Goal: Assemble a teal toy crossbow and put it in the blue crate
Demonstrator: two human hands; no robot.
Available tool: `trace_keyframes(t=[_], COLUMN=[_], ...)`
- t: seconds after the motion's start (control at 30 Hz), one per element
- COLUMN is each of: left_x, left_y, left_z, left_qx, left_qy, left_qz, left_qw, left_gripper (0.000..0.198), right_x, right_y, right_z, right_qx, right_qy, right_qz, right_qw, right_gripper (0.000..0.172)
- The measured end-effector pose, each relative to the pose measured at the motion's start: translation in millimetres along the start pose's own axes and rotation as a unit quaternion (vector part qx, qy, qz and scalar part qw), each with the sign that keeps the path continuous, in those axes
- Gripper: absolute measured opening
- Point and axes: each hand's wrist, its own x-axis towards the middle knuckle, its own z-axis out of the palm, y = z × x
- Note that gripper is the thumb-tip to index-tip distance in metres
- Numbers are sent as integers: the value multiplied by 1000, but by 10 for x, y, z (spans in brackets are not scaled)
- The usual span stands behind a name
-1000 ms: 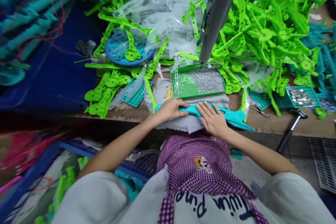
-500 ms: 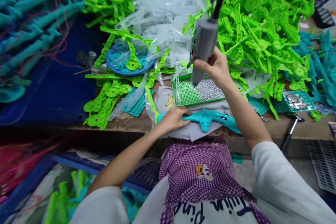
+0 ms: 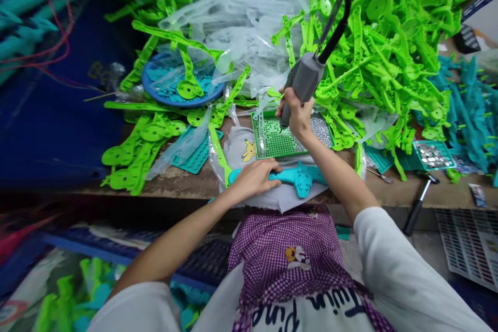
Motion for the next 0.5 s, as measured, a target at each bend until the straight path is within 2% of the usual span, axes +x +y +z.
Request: trace_keyframes(t=[0.27,0.5], left_x=[-3,0], left_y=[-7,-6], left_z=[3,9], left_qx=[-9,-7], left_qy=[3,0], left_qz=[-3,-3], left_qw=[1000,1000], left_gripper=[23,23], right_x=[-2,-10], right_y=[166,165], right_z=[-4,-14], right_qx=[-22,-21], right_qy=[-7,-7], right_qz=[8,24], right_qw=[1000,999], right_gripper=[46,48])
